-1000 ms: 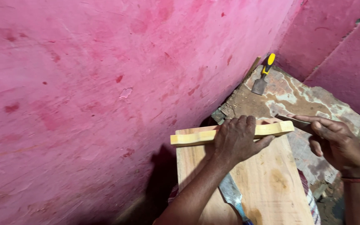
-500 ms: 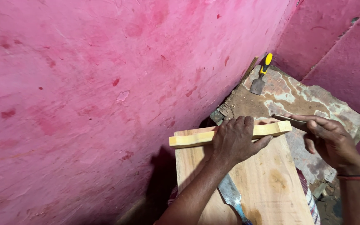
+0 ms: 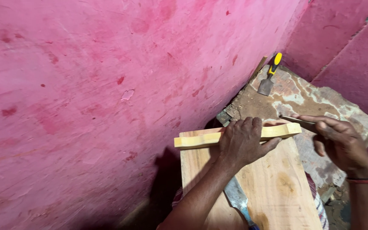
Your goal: The person is carving a small piece of wood using a chisel. They hold the wood steady with one hand and carefully remove thin shavings with the chisel in the other hand.
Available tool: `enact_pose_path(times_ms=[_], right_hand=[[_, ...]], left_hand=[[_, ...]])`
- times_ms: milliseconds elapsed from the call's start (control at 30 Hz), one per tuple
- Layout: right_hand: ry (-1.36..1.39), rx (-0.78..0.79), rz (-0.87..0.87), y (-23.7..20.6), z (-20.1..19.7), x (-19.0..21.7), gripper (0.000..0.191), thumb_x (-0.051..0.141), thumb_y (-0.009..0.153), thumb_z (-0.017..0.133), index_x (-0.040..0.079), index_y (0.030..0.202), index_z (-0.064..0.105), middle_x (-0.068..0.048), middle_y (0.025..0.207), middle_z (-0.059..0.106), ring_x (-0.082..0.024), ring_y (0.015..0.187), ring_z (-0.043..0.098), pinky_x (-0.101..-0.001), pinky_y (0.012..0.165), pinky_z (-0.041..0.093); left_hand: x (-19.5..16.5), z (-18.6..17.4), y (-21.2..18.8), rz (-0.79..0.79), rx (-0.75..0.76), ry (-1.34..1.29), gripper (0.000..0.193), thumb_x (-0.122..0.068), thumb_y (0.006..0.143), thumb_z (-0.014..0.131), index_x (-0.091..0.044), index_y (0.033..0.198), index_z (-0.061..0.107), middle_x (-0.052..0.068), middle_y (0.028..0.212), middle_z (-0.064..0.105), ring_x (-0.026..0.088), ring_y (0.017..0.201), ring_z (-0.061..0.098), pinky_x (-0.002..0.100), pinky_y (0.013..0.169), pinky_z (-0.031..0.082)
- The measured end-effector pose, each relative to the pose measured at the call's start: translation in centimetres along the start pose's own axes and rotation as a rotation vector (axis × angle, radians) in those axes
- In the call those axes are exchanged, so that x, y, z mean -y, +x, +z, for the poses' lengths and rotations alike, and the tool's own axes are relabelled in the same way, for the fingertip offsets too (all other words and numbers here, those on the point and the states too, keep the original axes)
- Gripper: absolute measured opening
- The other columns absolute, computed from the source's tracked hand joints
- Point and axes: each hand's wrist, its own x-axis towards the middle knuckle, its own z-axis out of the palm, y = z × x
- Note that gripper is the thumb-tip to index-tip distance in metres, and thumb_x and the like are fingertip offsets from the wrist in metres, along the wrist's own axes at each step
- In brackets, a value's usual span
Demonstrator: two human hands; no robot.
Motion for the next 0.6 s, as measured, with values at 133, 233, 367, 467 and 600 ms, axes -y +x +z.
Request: enact_pose_path(times_ms=[133, 233, 367, 467, 600], right_hand=[[0.023, 0.093, -0.011, 1.0, 1.1, 0.0, 0.039, 0.023, 0.104, 0.054, -0.004, 0.129, 0.068, -0.016, 0.132, 0.072, -0.01, 0.05, 0.052, -0.0225, 0.048, 0.049], [-0.024, 0.111, -0.021, 0.8, 0.9, 0.6, 0.041, 0.024, 0.103, 0.054, -0.004, 0.129, 0.067, -0.017, 0.132, 0.072, -0.011, 0.051, 0.053, -0.023, 0.049, 0.05], [-0.048, 0.043, -0.014, -0.6, 0.0, 1.2, 0.041, 0.024, 0.101, 0.054, -0.002, 0.131, 0.067, -0.017, 0.135, 0.071, -0.011, 0.052, 0.052, -0.0232, 0.048, 0.049], [-0.009, 0.04, -0.033, -0.6, 0.0, 0.7, 0.04, 0.023, 0.103, 0.055, -0.002, 0.131, 0.068, -0.018, 0.135, 0.071, -0.011, 0.051, 0.051, -0.0227, 0.048, 0.048], [0.031, 0.093, -0.042, 0.9, 0.7, -0.2, 0.036, 0.023, 0.105, 0.055, -0.003, 0.126, 0.067, -0.017, 0.136, 0.071, -0.013, 0.05, 0.054, -0.0253, 0.049, 0.052]], left_hand=[[-0.2, -0.1, 0.1, -0.043, 0.068, -0.004, 0.069, -0.063, 0.084, 0.07, 0.0, 0.111, 0.065, 0.022, 0.1, 0.072, 0.038, 0.094, 0.071, 0.052, 0.085, 0.055], [-0.2, -0.3, 0.1, -0.026, 0.051, -0.002, 0.069, -0.063, 0.085, 0.069, 0.001, 0.112, 0.065, 0.022, 0.099, 0.072, 0.038, 0.094, 0.072, 0.051, 0.085, 0.056], [-0.1, -0.2, 0.1, -0.009, 0.045, 0.015, 0.068, -0.063, 0.086, 0.069, 0.0, 0.111, 0.065, 0.022, 0.099, 0.072, 0.037, 0.094, 0.072, 0.051, 0.088, 0.056], [0.0, -0.1, 0.0, -0.029, 0.049, 0.011, 0.068, -0.063, 0.086, 0.069, 0.0, 0.11, 0.065, 0.021, 0.099, 0.071, 0.037, 0.093, 0.072, 0.05, 0.086, 0.056], [-0.1, 0.0, 0.0, -0.025, 0.02, 0.027, 0.07, -0.064, 0.084, 0.07, 0.001, 0.11, 0.064, 0.022, 0.098, 0.071, 0.038, 0.092, 0.072, 0.051, 0.082, 0.056]])
